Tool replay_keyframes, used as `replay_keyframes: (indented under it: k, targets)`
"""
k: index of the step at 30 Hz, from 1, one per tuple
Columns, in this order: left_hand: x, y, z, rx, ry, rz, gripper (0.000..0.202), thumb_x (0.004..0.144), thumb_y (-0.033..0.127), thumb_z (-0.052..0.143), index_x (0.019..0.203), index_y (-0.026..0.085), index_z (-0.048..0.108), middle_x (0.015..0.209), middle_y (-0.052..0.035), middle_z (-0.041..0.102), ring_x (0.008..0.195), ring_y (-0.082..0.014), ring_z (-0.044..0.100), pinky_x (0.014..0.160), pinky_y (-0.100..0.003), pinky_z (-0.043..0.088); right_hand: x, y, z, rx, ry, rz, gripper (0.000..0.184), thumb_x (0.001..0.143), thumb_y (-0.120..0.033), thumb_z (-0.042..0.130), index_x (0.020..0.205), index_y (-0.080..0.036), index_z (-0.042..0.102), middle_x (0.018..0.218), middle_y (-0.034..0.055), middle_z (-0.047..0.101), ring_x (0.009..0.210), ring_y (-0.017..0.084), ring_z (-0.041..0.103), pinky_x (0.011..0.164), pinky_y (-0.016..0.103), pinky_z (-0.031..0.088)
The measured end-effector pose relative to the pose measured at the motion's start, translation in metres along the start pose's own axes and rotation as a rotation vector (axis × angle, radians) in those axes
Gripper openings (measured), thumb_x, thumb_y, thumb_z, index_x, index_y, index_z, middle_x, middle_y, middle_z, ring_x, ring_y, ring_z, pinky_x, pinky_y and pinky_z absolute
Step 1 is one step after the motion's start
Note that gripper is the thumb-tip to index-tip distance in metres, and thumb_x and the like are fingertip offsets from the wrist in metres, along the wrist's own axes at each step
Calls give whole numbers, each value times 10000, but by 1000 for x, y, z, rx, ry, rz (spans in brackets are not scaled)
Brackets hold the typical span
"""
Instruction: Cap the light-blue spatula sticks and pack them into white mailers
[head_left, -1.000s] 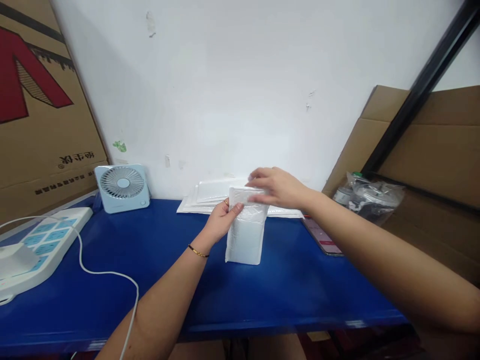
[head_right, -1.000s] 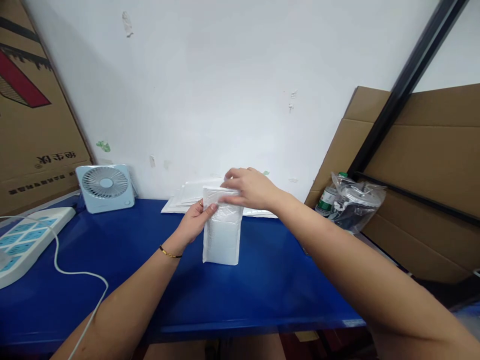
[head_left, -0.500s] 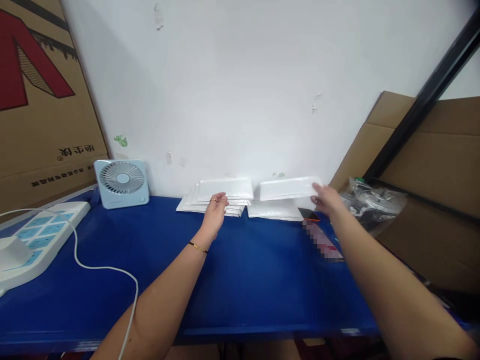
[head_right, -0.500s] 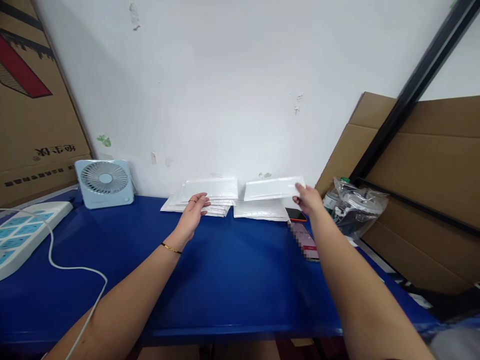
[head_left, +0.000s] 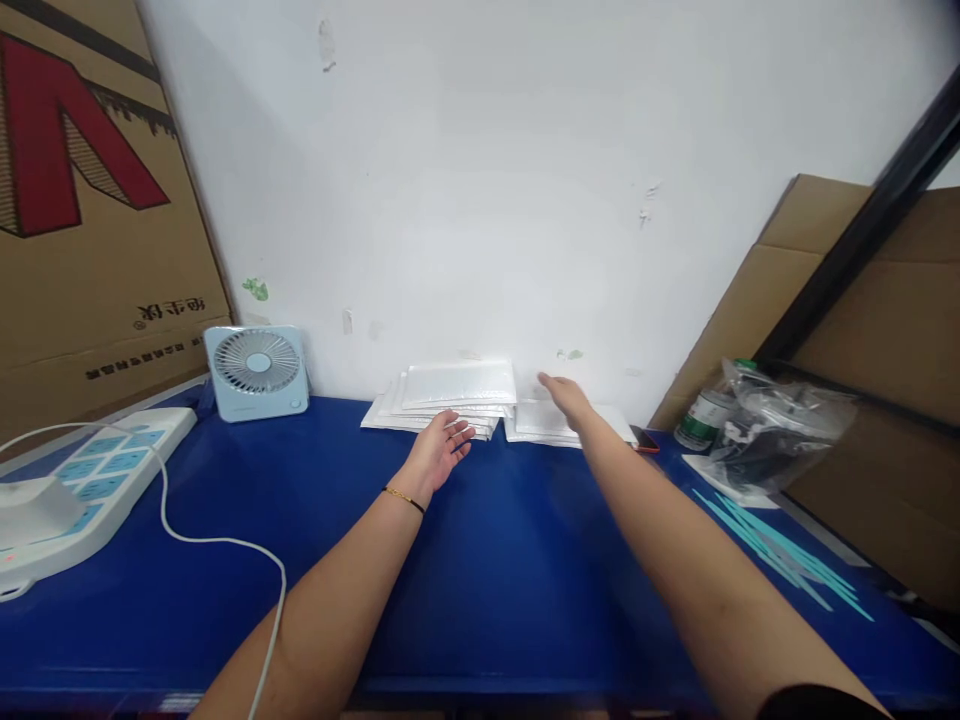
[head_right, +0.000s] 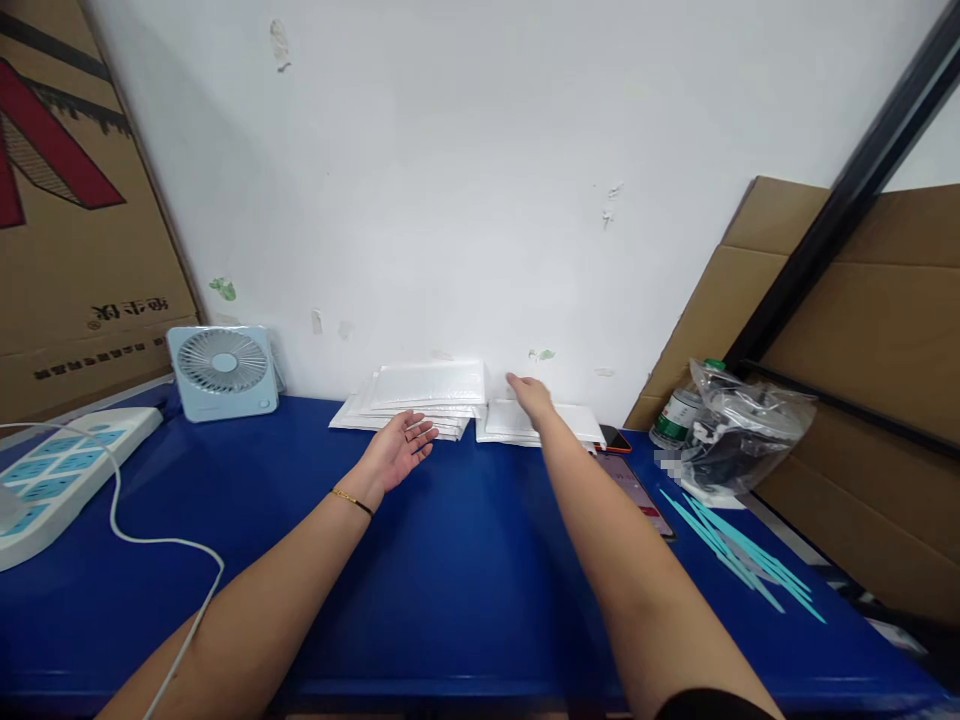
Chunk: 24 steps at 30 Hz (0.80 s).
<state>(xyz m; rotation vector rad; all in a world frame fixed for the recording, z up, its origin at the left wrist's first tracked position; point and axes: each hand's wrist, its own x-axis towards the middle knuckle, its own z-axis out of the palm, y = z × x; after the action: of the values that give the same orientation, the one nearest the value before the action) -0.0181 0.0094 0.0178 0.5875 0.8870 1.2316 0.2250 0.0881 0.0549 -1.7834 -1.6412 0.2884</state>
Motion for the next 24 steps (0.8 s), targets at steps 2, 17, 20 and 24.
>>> replay_keyframes:
  k: [2,17,20,24]
  targets:
    - [0,-2,0,-49,0,-80,184,842,334,487,928,173,508,948,-69,602,775,-132,644,613,-225,494,3,-26,20,162,-31,13,415,769,-490,470,848,-119,639,846,111,651,803,200,583,685,296,442]
    - [-6,-7,10,-156,-147,419,605,822,438,536,1361,358,274,1245,4,564,1119,-159,547,902,-297,485,-102,4,0,1008,-322,227,493,572,-217,722,1003,-228,484,854,18,640,665,163,619,569,278,521]
    - [-8,-8,11,-102,-109,454,709,796,405,581,1397,362,206,1031,6,635,1018,-149,590,889,-291,471,-120,23,6,864,-380,207,532,534,-257,794,990,-202,526,883,25,650,724,168,630,640,285,524]
    - [-25,-6,19,53,-48,543,667,812,431,568,1384,312,245,944,-16,611,963,-158,591,857,-290,465,-126,42,13,597,-352,130,465,659,-434,715,1024,-184,571,760,-6,598,517,99,516,458,225,425]
